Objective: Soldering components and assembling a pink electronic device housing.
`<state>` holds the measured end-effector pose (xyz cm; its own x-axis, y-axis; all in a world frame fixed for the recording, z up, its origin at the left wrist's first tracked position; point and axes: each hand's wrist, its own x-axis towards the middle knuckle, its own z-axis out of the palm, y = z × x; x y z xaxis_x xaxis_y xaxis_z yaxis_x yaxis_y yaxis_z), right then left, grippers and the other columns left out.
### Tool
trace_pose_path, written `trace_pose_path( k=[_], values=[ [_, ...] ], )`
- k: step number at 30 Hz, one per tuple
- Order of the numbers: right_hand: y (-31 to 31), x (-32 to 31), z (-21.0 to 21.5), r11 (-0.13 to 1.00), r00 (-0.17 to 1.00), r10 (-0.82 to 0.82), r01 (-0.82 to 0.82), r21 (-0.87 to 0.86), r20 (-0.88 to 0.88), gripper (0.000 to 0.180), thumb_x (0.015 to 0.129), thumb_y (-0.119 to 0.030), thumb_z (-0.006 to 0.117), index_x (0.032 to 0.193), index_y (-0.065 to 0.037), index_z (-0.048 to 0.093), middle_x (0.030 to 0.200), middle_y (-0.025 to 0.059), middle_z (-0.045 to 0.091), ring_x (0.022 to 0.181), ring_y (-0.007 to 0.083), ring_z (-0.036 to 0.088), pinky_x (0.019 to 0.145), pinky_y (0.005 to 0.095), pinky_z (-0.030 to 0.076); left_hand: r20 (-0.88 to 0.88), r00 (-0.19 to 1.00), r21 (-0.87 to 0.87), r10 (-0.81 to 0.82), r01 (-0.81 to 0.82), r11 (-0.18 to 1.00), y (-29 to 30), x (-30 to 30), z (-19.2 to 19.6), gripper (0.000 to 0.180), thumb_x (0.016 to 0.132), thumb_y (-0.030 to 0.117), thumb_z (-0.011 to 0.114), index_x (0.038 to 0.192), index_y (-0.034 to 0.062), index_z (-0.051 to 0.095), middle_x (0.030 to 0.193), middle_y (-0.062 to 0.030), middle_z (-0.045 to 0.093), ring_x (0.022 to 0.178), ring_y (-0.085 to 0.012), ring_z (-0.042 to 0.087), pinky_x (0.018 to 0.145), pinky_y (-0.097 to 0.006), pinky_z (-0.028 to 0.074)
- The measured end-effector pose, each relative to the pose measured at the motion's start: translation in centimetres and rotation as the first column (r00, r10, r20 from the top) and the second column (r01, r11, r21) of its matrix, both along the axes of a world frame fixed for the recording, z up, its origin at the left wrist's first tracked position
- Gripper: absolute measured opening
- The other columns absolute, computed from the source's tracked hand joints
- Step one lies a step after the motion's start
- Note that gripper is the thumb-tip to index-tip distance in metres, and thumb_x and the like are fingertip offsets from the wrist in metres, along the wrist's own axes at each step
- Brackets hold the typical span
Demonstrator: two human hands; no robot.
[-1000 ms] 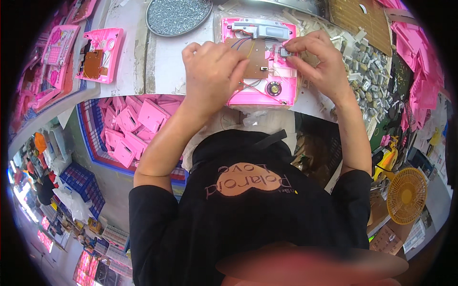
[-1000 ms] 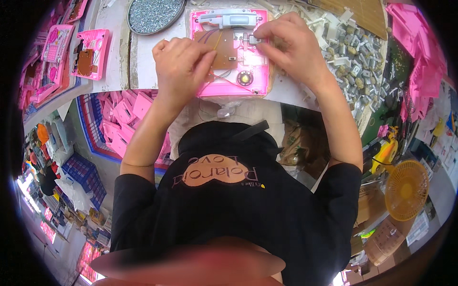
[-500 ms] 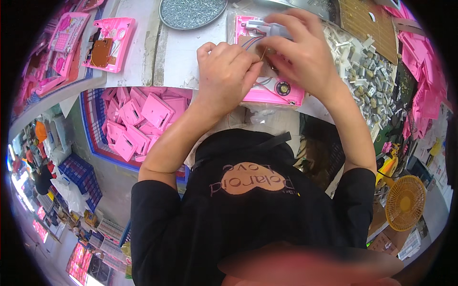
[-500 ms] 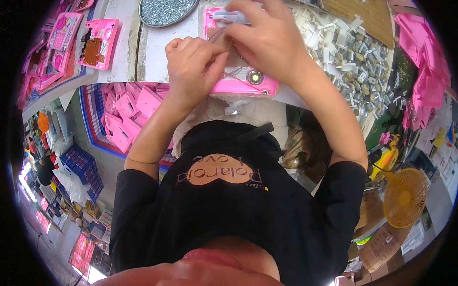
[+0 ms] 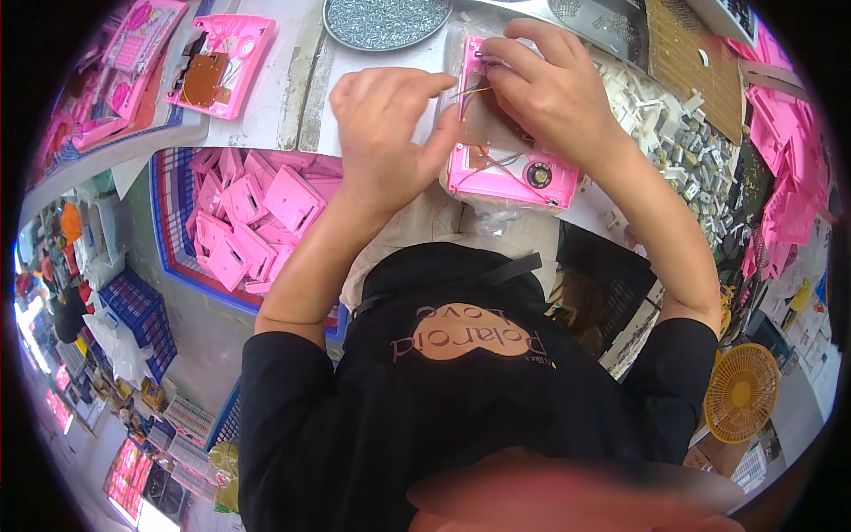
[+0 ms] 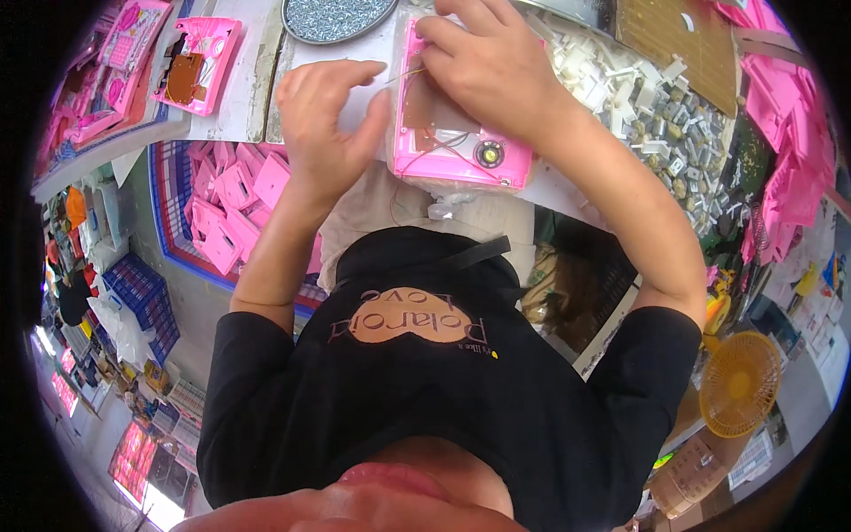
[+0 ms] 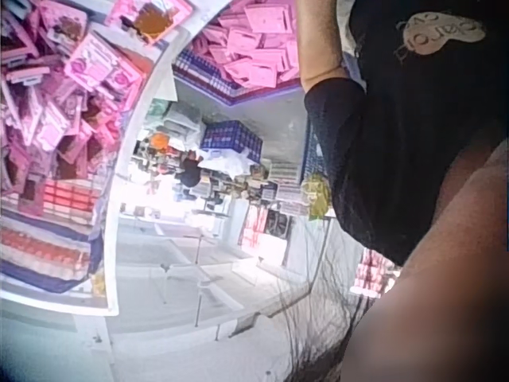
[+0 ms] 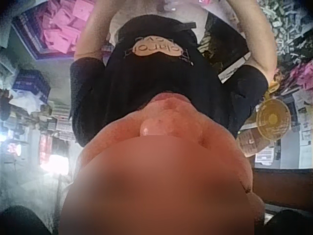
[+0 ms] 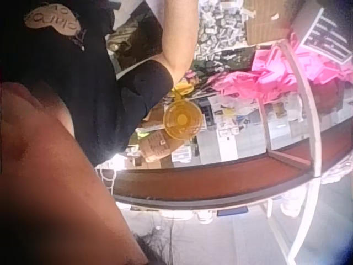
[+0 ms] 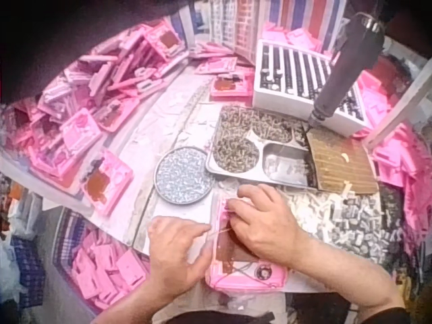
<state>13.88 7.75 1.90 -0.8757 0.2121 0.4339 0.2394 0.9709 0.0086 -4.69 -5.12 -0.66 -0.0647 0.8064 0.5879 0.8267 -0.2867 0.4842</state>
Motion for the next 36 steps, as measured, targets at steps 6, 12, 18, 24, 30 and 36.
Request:
trace_pose_path(
  k=[6, 12, 18, 24, 30, 36],
  values=[
    [-0.3, 2.2, -0.8, 0.995, 0.98, -0.01, -0.009, -0.094, -0.198, 0.028, 0.065, -0.009, 0.082, 0.092, -0.006, 0.072, 0.106, 0.0039, 0.07, 0.107, 0.0291, 0.062, 0.092, 0.0408, 0.052, 0.089, 0.995, -0.012, 0.042, -0.041, 0.999, -1.3, -0.6, 1.1, 0.025, 0.077, 0.007, 0.076, 0.102, 0.0096, 0.072, 0.092, -0.0049, 0.07, 0.087, -0.0248, 0.065, 0.083, -0.039, 0.044],
    [-1.5, 4.5, -0.8, 0.967, 0.957, -0.1, 0.028, -0.254, -0.273, 0.023, 0.067, -0.01, 0.081, 0.088, -0.01, 0.073, 0.086, 0.0008, 0.067, 0.087, 0.0237, 0.062, 0.077, 0.0385, 0.048, 0.384, 0.899, -0.051, -0.209, 0.246, 0.968, 0.8, 3.4, 1.7, 0.026, 0.083, -0.003, 0.07, 0.109, 0.0039, 0.069, 0.095, -0.0124, 0.069, 0.081, -0.0263, 0.068, 0.063, -0.033, 0.054],
    [-2.1, 6.8, -2.1, 0.756, 0.848, -0.393, 0.078, -0.65, -0.355, 0.014, 0.079, -0.01, 0.082, 0.092, -0.009, 0.077, 0.08, 0.0056, 0.069, 0.075, 0.0231, 0.063, 0.077, 0.034, 0.048, 0.543, 0.808, -0.254, -0.229, 0.418, 0.872, 4.5, 5.8, 1.8, 0.021, 0.09, 0.001, 0.068, 0.111, 0.0026, 0.071, 0.089, -0.0088, 0.072, 0.067, -0.0162, 0.071, 0.063, -0.029, 0.058],
    [-2.0, 7.7, -2.5, 0.744, 0.825, -0.452, 0.139, -0.654, -0.339, 0.012, 0.078, -0.012, 0.083, 0.089, -0.009, 0.077, 0.081, 0.0067, 0.07, 0.077, 0.0241, 0.065, 0.078, 0.0348, 0.049, 0.623, 0.772, -0.426, -0.124, 0.469, 0.774, 5.6, 6.1, 2.6, 0.015, 0.093, 0.004, 0.069, 0.106, 0.0005, 0.074, 0.086, -0.0076, 0.074, 0.069, -0.0122, 0.072, 0.063, -0.026, 0.057],
    [-4.1, 10.2, -0.7, 0.801, 0.838, -0.463, 0.255, -0.541, -0.29, 0.012, 0.077, -0.011, 0.083, 0.085, -0.006, 0.075, 0.079, 0.0069, 0.069, 0.077, 0.025, 0.064, 0.079, 0.0365, 0.049, 0.403, 0.864, -0.338, -0.302, 0.447, 0.828, 6.4, 6.3, 1.9, 0.011, 0.092, 0.006, 0.071, 0.1, -0.0008, 0.075, 0.088, -0.01, 0.072, 0.071, -0.0163, 0.073, 0.064, -0.028, 0.058],
    [-10.7, 25.3, 1.6, 0.391, 0.214, -0.92, 0.434, -0.812, -0.329, 0.009, 0.087, 0.004, 0.074, 0.095, 0.0, 0.072, 0.094, 0.0092, 0.072, 0.091, 0.0159, 0.066, 0.082, 0.0279, 0.054, 0.546, 0.815, -0.357, -0.194, 0.435, 0.826, 5.9, 5.7, 2.3, 0.012, 0.09, 0.006, 0.073, 0.1, -0.0005, 0.075, 0.087, -0.0085, 0.07, 0.069, -0.0166, 0.069, 0.063, -0.029, 0.054]
  ],
)
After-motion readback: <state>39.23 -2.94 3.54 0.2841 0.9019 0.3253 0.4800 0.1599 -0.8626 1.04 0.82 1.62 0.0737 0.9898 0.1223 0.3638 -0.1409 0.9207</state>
